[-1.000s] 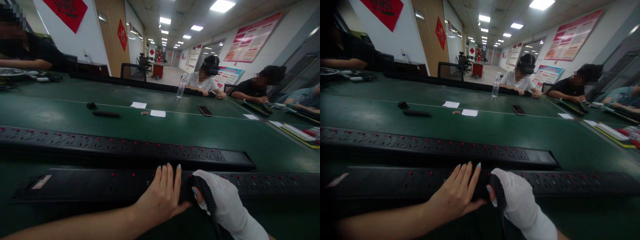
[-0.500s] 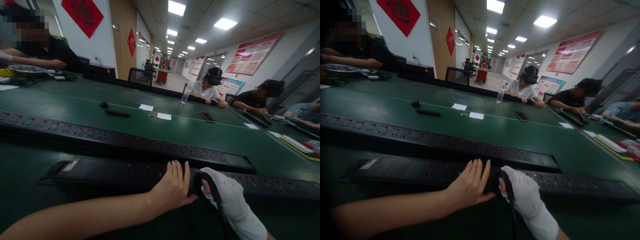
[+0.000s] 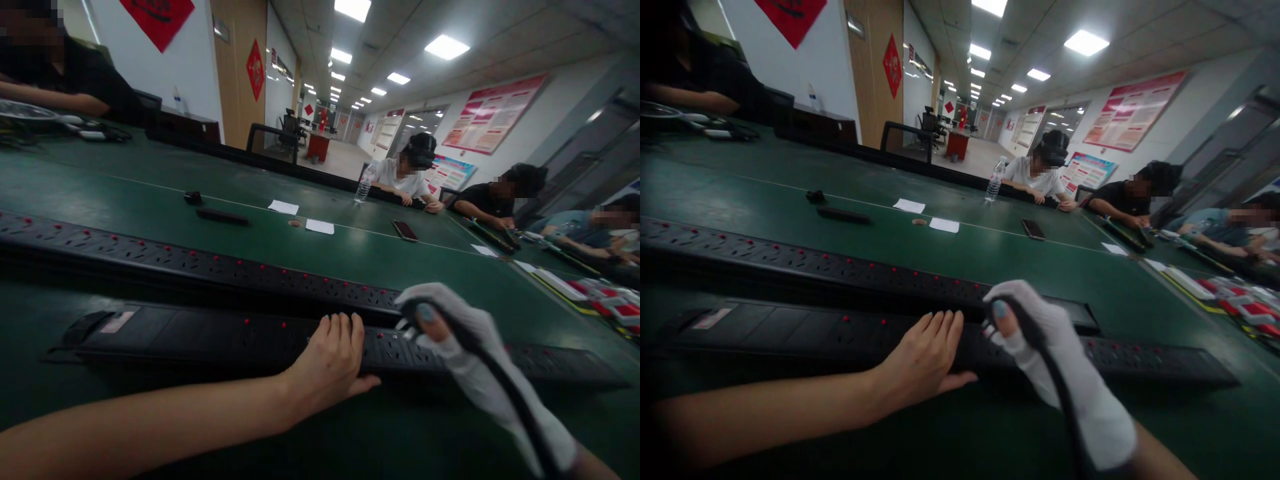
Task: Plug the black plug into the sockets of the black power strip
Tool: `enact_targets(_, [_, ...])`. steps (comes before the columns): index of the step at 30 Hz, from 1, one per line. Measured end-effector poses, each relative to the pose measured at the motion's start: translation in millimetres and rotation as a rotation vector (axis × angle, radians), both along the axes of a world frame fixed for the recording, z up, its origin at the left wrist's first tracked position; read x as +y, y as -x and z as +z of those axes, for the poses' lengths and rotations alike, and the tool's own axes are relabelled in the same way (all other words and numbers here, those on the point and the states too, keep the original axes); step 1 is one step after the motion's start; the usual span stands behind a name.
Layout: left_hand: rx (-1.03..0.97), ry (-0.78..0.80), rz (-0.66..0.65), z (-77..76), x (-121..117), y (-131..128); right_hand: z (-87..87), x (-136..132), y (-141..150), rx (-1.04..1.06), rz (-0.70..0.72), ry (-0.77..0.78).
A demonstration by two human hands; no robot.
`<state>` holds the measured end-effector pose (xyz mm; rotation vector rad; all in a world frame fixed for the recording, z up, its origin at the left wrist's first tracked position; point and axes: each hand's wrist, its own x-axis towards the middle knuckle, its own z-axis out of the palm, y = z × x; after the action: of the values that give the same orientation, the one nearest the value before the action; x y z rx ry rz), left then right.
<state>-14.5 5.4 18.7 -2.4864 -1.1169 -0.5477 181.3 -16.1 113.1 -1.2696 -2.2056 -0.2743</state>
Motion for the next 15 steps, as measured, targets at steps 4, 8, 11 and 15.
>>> enact_targets(4, [-0.026,0.160,0.024,15.9,1,13,-25.0,18,28,-0.063,0.069,0.063])
enact_targets(8, [-0.021,0.183,0.024,18.9,2,33,-38.6,28,36,-0.065,0.139,0.120])
enact_targets(11, [-0.031,0.161,0.030,12.3,3,42,-37.2,35,39,-0.045,0.185,0.227])
enact_targets(15, [-0.003,0.117,0.042,6.1,2,44,-27.6,40,44,-0.092,0.204,0.395])
